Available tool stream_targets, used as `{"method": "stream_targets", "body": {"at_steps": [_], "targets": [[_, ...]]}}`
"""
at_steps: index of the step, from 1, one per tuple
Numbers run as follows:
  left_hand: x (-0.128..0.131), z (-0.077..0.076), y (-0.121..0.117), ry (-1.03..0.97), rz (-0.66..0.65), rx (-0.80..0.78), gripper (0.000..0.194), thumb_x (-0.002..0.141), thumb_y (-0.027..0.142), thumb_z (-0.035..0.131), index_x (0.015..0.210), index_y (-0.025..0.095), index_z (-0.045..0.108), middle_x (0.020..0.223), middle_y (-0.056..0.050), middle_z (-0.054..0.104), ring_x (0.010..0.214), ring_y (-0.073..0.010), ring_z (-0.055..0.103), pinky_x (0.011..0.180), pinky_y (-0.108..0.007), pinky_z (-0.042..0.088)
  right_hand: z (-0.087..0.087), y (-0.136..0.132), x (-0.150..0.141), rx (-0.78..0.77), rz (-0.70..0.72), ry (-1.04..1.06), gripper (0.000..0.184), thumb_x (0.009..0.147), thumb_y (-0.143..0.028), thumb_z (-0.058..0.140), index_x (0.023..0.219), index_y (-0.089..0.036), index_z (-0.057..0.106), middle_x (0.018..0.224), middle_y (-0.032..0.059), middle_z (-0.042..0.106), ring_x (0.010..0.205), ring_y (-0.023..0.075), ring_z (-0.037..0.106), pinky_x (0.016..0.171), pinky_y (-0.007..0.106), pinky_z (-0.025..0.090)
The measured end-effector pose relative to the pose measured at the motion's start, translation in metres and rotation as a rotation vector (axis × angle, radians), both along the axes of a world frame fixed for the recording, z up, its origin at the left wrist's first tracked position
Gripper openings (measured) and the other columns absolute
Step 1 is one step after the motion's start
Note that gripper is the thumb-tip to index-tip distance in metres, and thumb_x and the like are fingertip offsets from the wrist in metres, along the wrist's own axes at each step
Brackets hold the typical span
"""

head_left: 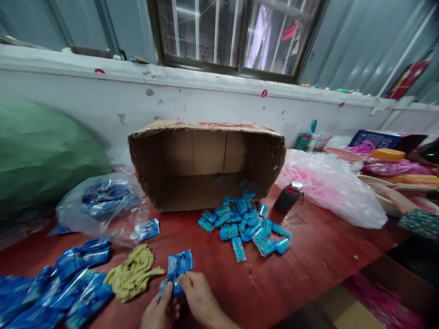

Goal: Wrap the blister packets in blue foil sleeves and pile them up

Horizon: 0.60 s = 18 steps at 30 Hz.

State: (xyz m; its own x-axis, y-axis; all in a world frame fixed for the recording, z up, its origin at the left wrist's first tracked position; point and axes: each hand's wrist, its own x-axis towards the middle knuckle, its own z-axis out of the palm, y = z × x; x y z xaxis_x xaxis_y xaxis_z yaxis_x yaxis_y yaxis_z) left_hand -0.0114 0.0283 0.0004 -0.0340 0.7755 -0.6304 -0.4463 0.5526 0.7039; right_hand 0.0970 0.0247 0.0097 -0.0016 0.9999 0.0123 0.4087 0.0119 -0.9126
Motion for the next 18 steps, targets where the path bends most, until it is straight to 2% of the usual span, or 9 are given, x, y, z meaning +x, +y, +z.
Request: {"method": "stream_targets", "body": {"at_steps": [1, 3, 5, 6, 9, 11, 14, 18], "targets": [[0.001, 0.004, 0.000, -0.016, 0.007, -0.020, 0.030, 0.049, 0.029, 0.076, 0.062, 0.015, 0.052, 0.040, 0.002, 0.052, 0.036, -0.0104, 0.047, 0.036, -0.021, 0.036, 0.009, 0.009, 0.009, 0.040, 0.058, -0.105, 0.045, 0.091, -0.034, 0.027, 0.067, -0.016, 0.060, 0.057, -0.0031, 0.054, 0.056, 0.0103, 0.050, 0.048, 0.017, 0.034], [0.001, 0.013, -0.001, -0.044, 0.001, -0.048, 0.026, 0.056, 0.026, 0.073, 0.064, 0.015, 0.050, 0.041, 0.002, 0.053, 0.035, -0.0090, 0.046, 0.035, -0.019, 0.034, 0.025, 0.033, 0.029, 0.108, -0.033, -0.500, 0.035, 0.090, -0.028, 0.033, 0.071, -0.018, 0.061, 0.070, -0.0023, 0.059, 0.066, 0.0094, 0.054, 0.058, 0.016, 0.037], [0.002, 0.022, -0.003, -0.078, -0.010, -0.060, 0.018, 0.065, 0.021, 0.067, 0.067, 0.016, 0.049, 0.044, 0.002, 0.053, 0.036, -0.0082, 0.047, 0.035, -0.017, 0.035, 0.035, 0.063, 0.047, 0.087, -0.118, -0.604, 0.018, 0.087, -0.024, 0.042, 0.091, -0.018, 0.059, 0.095, 0.0053, 0.058, 0.085, 0.0148, 0.054, 0.070, 0.021, 0.038], [0.002, 0.026, -0.004, -0.098, -0.008, -0.065, 0.014, 0.069, 0.019, 0.063, 0.069, 0.016, 0.049, 0.045, 0.002, 0.053, 0.036, -0.0077, 0.047, 0.036, -0.017, 0.035, 0.037, 0.077, 0.055, 0.064, -0.144, -0.642, 0.019, 0.085, -0.023, 0.044, 0.098, -0.016, 0.056, 0.102, 0.0098, 0.056, 0.091, 0.0184, 0.052, 0.072, 0.025, 0.038], [0.001, 0.032, -0.010, -0.162, 0.023, -0.092, 0.009, 0.077, 0.018, 0.054, 0.070, 0.016, 0.048, 0.047, 0.003, 0.052, 0.037, -0.0064, 0.047, 0.036, -0.015, 0.037, 0.029, 0.101, 0.064, -0.007, -0.147, -0.735, 0.019, 0.083, -0.016, 0.044, 0.099, -0.012, 0.054, 0.106, 0.0167, 0.052, 0.097, 0.0251, 0.049, 0.074, 0.032, 0.038], [-0.001, 0.032, -0.013, -0.210, 0.046, -0.114, 0.010, 0.078, 0.020, 0.052, 0.070, 0.017, 0.047, 0.047, 0.003, 0.051, 0.037, -0.0060, 0.047, 0.036, -0.015, 0.037, 0.020, 0.098, 0.060, -0.033, -0.104, -0.777, 0.018, 0.083, -0.013, 0.041, 0.096, -0.013, 0.054, 0.105, 0.0164, 0.052, 0.096, 0.0256, 0.050, 0.073, 0.033, 0.038], [-0.007, 0.031, -0.016, -0.263, 0.064, -0.160, 0.012, 0.079, 0.023, 0.052, 0.071, 0.017, 0.047, 0.047, 0.003, 0.050, 0.037, -0.0056, 0.046, 0.035, -0.013, 0.037, 0.012, 0.076, 0.052, -0.053, -0.010, -0.804, 0.020, 0.082, -0.014, 0.042, 0.099, -0.016, 0.051, 0.102, 0.0136, 0.052, 0.092, 0.0246, 0.054, 0.071, 0.032, 0.039], [-0.012, 0.029, -0.018, -0.281, 0.051, -0.178, 0.011, 0.079, 0.025, 0.051, 0.073, 0.017, 0.048, 0.047, 0.003, 0.051, 0.037, -0.0060, 0.047, 0.034, -0.014, 0.038, 0.014, 0.056, 0.050, -0.072, 0.137, -0.768, 0.041, 0.074, -0.020, 0.054, 0.114, -0.020, 0.044, 0.099, 0.0106, 0.055, 0.084, 0.0244, 0.058, 0.068, 0.031, 0.040]]}}
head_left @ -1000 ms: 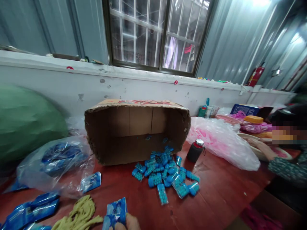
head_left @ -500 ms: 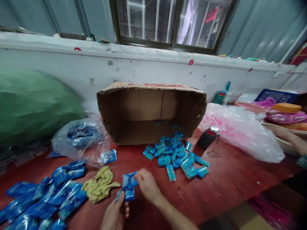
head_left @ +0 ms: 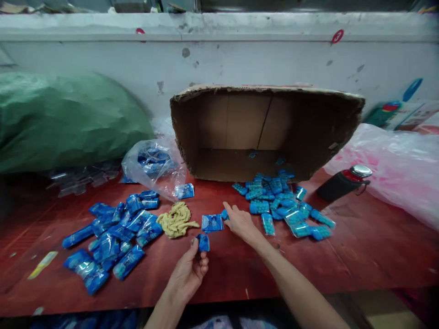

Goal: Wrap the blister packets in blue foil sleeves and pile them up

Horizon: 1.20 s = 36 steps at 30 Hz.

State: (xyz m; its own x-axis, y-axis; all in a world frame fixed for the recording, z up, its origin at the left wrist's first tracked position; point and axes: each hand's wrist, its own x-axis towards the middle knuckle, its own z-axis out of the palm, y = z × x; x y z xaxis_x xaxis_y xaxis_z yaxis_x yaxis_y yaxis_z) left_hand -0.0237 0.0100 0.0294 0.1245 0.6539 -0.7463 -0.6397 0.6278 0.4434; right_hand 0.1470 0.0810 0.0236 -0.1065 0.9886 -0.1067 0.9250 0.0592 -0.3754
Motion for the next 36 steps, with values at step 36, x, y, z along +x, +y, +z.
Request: {"method": "stream_targets", "body": {"at_steps": [36], "targets": [[0.004, -0.006, -0.008, 0.041, 0.045, 0.163, 0.013, 0.077, 0.025, 0.054, 0.071, 0.014, 0.052, 0.047, 0.001, 0.056, 0.041, -0.0089, 0.053, 0.037, -0.018, 0.045, 0.020, -0.069, -0.020, -0.183, -0.179, 1.438, 0.040, 0.069, -0.018, 0.058, 0.101, -0.024, 0.035, 0.086, -0.0029, 0.052, 0.060, 0.0111, 0.060, 0.047, 0.025, 0.054]]}}
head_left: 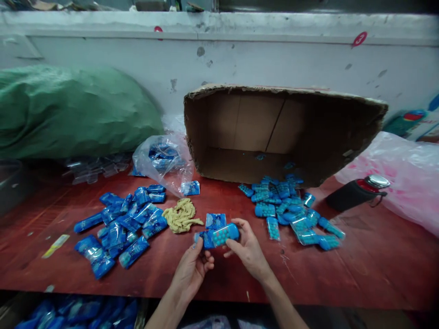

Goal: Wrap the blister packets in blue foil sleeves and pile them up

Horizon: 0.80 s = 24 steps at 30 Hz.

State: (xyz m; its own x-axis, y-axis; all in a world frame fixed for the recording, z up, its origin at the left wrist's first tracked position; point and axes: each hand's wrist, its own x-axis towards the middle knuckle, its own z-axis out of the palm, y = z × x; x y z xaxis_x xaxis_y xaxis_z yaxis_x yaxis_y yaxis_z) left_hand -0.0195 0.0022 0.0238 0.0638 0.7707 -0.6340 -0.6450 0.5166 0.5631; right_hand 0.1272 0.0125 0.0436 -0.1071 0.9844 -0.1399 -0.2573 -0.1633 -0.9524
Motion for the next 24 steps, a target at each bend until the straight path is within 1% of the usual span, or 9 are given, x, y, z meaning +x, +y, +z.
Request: {"method": "stream_targets", "body": {"at_steps": [4, 7, 9, 13, 15, 17, 19, 21, 24], "targets": [[-0.003, -0.002, -0.001, 0.010, -0.021, 0.054, 0.015, 0.073, 0.028, 0.059, 0.070, 0.015, 0.052, 0.048, 0.002, 0.056, 0.042, -0.0093, 0.054, 0.038, -0.019, 0.045, -0.001, -0.004, 0.001, 0.036, 0.010, -0.021, 0.040, 0.071, -0.019, 0.057, 0.103, -0.025, 0.035, 0.088, -0.0022, 0.051, 0.066, 0.0119, 0.059, 0.049, 0.025, 0.053], [-0.003, -0.002, -0.002, 0.041, -0.046, 0.098, 0.017, 0.070, 0.029, 0.063, 0.070, 0.015, 0.053, 0.047, 0.002, 0.057, 0.042, -0.0101, 0.054, 0.039, -0.019, 0.046, -0.007, -0.007, -0.001, 0.055, 0.004, -0.058, 0.040, 0.071, -0.020, 0.058, 0.103, -0.024, 0.036, 0.086, -0.0016, 0.052, 0.070, 0.0136, 0.056, 0.050, 0.024, 0.052], [-0.002, 0.000, -0.001, 0.060, -0.051, 0.110, 0.018, 0.069, 0.030, 0.063, 0.071, 0.014, 0.055, 0.051, 0.000, 0.060, 0.045, -0.0113, 0.057, 0.041, -0.020, 0.046, -0.013, -0.010, -0.004, 0.081, -0.023, -0.155, 0.038, 0.070, -0.020, 0.060, 0.102, -0.023, 0.039, 0.086, -0.0005, 0.055, 0.072, 0.0151, 0.057, 0.056, 0.027, 0.052], [0.004, 0.001, 0.002, 0.022, -0.040, 0.069, 0.020, 0.072, 0.030, 0.061, 0.083, 0.014, 0.058, 0.072, -0.005, 0.068, 0.061, -0.0145, 0.063, 0.054, -0.024, 0.051, -0.028, -0.021, -0.012, 0.199, -0.128, -0.460, 0.035, 0.068, -0.020, 0.063, 0.100, -0.023, 0.048, 0.092, 0.0031, 0.060, 0.081, 0.0198, 0.058, 0.076, 0.033, 0.047], [0.004, -0.001, 0.004, 0.014, -0.026, 0.034, 0.018, 0.072, 0.027, 0.060, 0.084, 0.014, 0.058, 0.071, -0.005, 0.069, 0.061, -0.0146, 0.063, 0.055, -0.025, 0.051, -0.033, -0.026, -0.017, 0.239, -0.137, -0.505, 0.034, 0.068, -0.020, 0.064, 0.099, -0.024, 0.051, 0.094, 0.0037, 0.060, 0.084, 0.0216, 0.057, 0.078, 0.034, 0.045], [0.002, -0.003, 0.004, 0.022, -0.020, 0.010, 0.015, 0.072, 0.026, 0.060, 0.082, 0.014, 0.058, 0.069, -0.004, 0.068, 0.061, -0.0151, 0.063, 0.054, -0.025, 0.050, -0.036, -0.027, -0.020, 0.230, -0.096, -0.428, 0.032, 0.068, -0.021, 0.063, 0.098, -0.025, 0.052, 0.091, 0.0029, 0.060, 0.080, 0.0203, 0.058, 0.073, 0.033, 0.047], [-0.002, -0.005, 0.004, 0.001, -0.056, -0.001, 0.015, 0.072, 0.025, 0.060, 0.083, 0.014, 0.058, 0.071, -0.005, 0.069, 0.064, -0.0170, 0.064, 0.058, -0.028, 0.051, -0.036, -0.026, -0.021, 0.162, -0.044, -0.269, 0.026, 0.073, -0.026, 0.059, 0.098, -0.024, 0.051, 0.084, 0.0010, 0.058, 0.067, 0.0157, 0.057, 0.060, 0.028, 0.050], [-0.006, -0.004, 0.004, -0.047, -0.114, 0.000, 0.015, 0.072, 0.023, 0.060, 0.083, 0.013, 0.058, 0.077, -0.007, 0.069, 0.070, -0.0190, 0.065, 0.067, -0.032, 0.050, -0.034, -0.023, -0.021, 0.074, -0.024, -0.106, 0.021, 0.078, -0.029, 0.053, 0.097, -0.023, 0.049, 0.079, -0.0011, 0.055, 0.054, 0.0104, 0.053, 0.047, 0.023, 0.047], [-0.007, 0.000, 0.003, -0.122, -0.164, 0.038, 0.012, 0.072, 0.021, 0.060, 0.081, 0.014, 0.058, 0.082, -0.008, 0.069, 0.074, -0.0202, 0.064, 0.072, -0.036, 0.049, -0.032, -0.018, -0.021, -0.006, -0.032, 0.048, 0.022, 0.075, -0.030, 0.057, 0.093, -0.023, 0.048, 0.076, -0.0034, 0.052, 0.049, 0.0066, 0.049, 0.044, 0.020, 0.045]]}}
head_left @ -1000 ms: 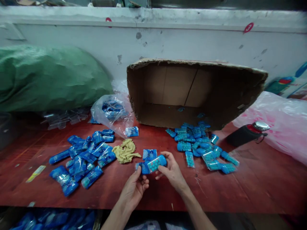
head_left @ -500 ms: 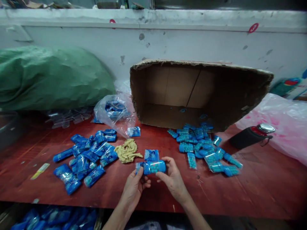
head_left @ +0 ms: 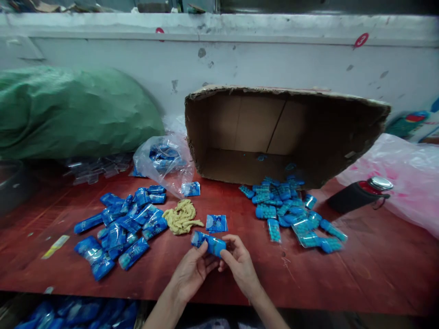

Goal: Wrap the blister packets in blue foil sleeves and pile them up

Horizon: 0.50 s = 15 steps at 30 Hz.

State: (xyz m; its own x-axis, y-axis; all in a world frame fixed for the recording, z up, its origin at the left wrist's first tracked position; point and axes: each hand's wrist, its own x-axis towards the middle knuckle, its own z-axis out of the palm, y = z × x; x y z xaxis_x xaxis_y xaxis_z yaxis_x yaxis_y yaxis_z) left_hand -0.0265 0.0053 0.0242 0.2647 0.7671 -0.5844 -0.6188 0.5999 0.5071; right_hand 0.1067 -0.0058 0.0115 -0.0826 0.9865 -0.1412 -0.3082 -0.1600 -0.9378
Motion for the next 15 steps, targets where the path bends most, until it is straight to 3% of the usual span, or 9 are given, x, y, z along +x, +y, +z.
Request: {"method": "stream_targets", "body": {"at_steps": [4, 7, 11, 15], "targets": [[0.004, 0.006, 0.000, -0.041, -0.030, 0.058, 0.010, 0.073, 0.019, 0.059, 0.082, 0.014, 0.059, 0.084, -0.008, 0.069, 0.076, -0.0205, 0.064, 0.075, -0.038, 0.047, -0.001, 0.000, 0.000, -0.022, -0.028, 0.021, 0.027, 0.069, -0.028, 0.063, 0.090, -0.022, 0.048, 0.072, -0.0043, 0.052, 0.049, 0.0068, 0.048, 0.042, 0.019, 0.044], [0.007, 0.007, 0.002, 0.015, 0.028, 0.024, 0.008, 0.073, 0.021, 0.060, 0.074, 0.013, 0.060, 0.075, -0.006, 0.069, 0.072, -0.0179, 0.064, 0.074, -0.033, 0.048, -0.002, -0.005, -0.002, -0.011, -0.049, -0.070, 0.021, 0.070, -0.027, 0.062, 0.087, -0.021, 0.051, 0.072, -0.0025, 0.055, 0.056, 0.0105, 0.051, 0.045, 0.021, 0.045], [0.004, 0.009, 0.005, 0.057, 0.048, 0.035, 0.007, 0.070, 0.019, 0.062, 0.070, 0.012, 0.061, 0.068, -0.004, 0.068, 0.064, -0.0147, 0.063, 0.065, -0.026, 0.049, 0.003, -0.009, 0.001, 0.164, -0.067, -0.279, 0.018, 0.071, -0.023, 0.062, 0.089, -0.022, 0.058, 0.082, 0.0008, 0.059, 0.076, 0.0164, 0.055, 0.070, 0.029, 0.047], [-0.002, 0.009, 0.006, -0.066, -0.060, 0.064, 0.014, 0.073, 0.017, 0.059, 0.085, 0.012, 0.063, 0.080, -0.008, 0.069, 0.078, -0.0186, 0.064, 0.069, -0.027, 0.049, 0.009, -0.003, 0.009, 0.293, -0.019, -0.287, 0.046, 0.061, -0.025, 0.073, 0.104, -0.029, 0.057, 0.102, 0.0010, 0.055, 0.098, 0.0211, 0.051, 0.090, 0.033, 0.038]]}}
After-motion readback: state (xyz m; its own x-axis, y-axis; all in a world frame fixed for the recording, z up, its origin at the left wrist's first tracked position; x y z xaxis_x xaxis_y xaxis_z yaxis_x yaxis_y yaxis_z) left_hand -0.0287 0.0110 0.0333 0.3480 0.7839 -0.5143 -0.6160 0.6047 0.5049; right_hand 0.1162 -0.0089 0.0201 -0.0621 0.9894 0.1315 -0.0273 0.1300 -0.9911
